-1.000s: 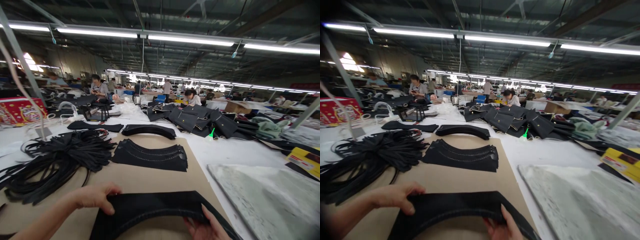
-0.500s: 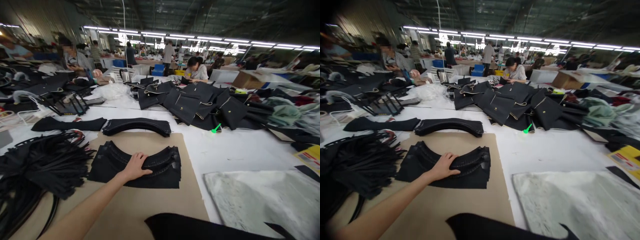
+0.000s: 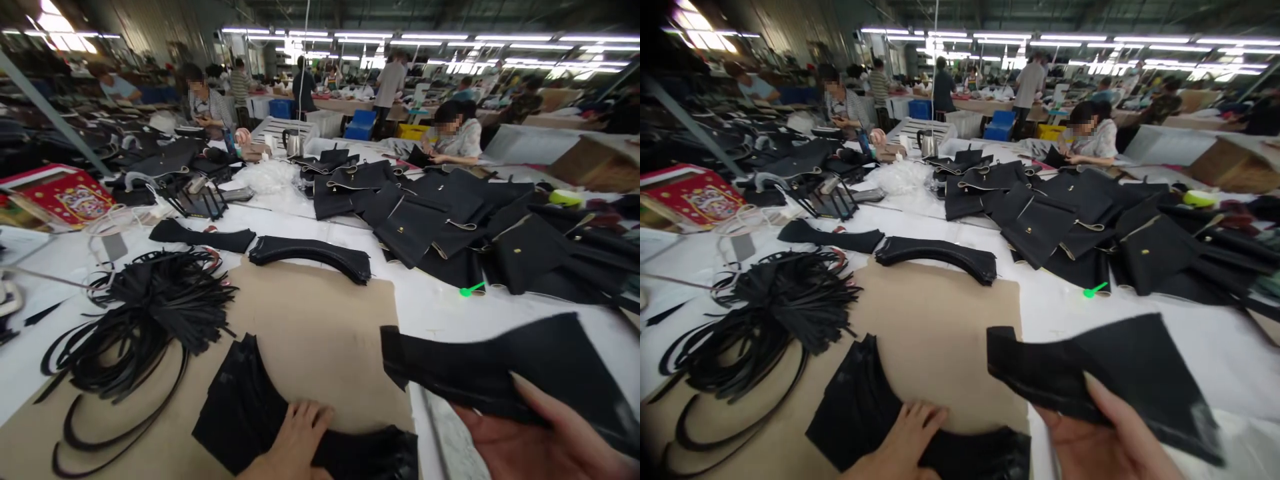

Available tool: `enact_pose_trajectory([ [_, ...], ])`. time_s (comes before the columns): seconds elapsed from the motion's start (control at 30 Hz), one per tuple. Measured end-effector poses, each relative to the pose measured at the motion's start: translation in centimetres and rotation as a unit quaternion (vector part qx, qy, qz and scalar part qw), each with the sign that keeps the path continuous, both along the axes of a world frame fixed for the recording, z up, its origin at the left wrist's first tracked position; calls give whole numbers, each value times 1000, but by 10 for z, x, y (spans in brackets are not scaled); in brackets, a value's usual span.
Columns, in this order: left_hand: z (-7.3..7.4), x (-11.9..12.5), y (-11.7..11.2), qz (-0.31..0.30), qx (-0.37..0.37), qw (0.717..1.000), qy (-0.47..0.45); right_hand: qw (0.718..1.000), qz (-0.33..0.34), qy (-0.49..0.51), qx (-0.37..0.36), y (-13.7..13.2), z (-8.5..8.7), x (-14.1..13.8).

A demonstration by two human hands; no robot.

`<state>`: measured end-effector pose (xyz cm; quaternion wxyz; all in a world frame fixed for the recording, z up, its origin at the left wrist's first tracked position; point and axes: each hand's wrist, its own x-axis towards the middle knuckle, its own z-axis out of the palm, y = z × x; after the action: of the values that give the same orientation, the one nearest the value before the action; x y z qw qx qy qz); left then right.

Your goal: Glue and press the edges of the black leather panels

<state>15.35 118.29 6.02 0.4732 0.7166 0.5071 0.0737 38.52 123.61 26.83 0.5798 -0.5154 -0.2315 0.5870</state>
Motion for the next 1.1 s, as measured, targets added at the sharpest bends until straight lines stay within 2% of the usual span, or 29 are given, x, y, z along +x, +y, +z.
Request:
enact_pose_trajectory([
  [0.03, 4, -3, 3, 67, -37, 996, -53, 999, -9, 39, -33, 9, 8, -17],
  [0.07, 9, -7, 10, 136, -88, 979, -124, 996, -19, 71, -54, 18, 14, -35],
  [0.1, 16, -9, 18, 195, -156, 946, -206, 993, -26, 98, -65, 27, 17, -52],
  [0.13, 23, -11, 27, 232, -234, 897, -295, 990, -29, 118, -68, 35, 18, -67],
  [0.17, 30, -13, 37, 249, -310, 834, -383, 989, -27, 132, -63, 42, 18, -79],
  [0.23, 42, -15, 56, 261, -413, 694, -530, 989, -29, 141, -42, 52, 10, -93],
  [0.27, 45, -17, 64, 277, -428, 633, -583, 989, -35, 137, -31, 56, 2, -95],
  [0.3, 46, -20, 72, 308, -419, 588, -620, 990, -43, 132, -24, 59, -8, -94],
  [0.33, 44, -24, 80, 359, -385, 563, -637, 990, -50, 127, -23, 63, -22, -91],
  [0.37, 39, -29, 88, 424, -336, 555, -632, 990, -53, 125, -28, 68, -40, -87],
  [0.43, 26, -45, 102, 540, -223, 570, -578, 988, -51, 132, -63, 76, -83, -79],
  [0.5, 10, -65, 113, 599, -147, 595, -515, 982, -33, 146, -114, 81, -130, -74],
  [0.6, -10, -93, 123, 605, -119, 641, -457, 970, 37, 164, -176, 82, -193, -72],
  [0.67, -19, -107, 124, 605, -104, 684, -393, 966, 51, 164, -193, 82, -221, -74],
  [0.73, -21, -115, 122, 602, -55, 752, -261, 964, 49, 162, -206, 80, -237, -77],
  [0.8, -20, -117, 119, 562, 31, 821, -99, 961, 42, 167, -217, 78, -243, -77],
  [0.87, -19, -115, 119, 493, 123, 861, 23, 955, 31, 177, -235, 76, -244, -73],
  [0.97, -22, -110, 129, 418, 200, 880, 105, 949, -8, 175, -264, 76, -246, -62],
  [1.1, -29, -112, 149, 359, 224, 886, 190, 961, -49, 132, -239, 83, -253, -46],
])
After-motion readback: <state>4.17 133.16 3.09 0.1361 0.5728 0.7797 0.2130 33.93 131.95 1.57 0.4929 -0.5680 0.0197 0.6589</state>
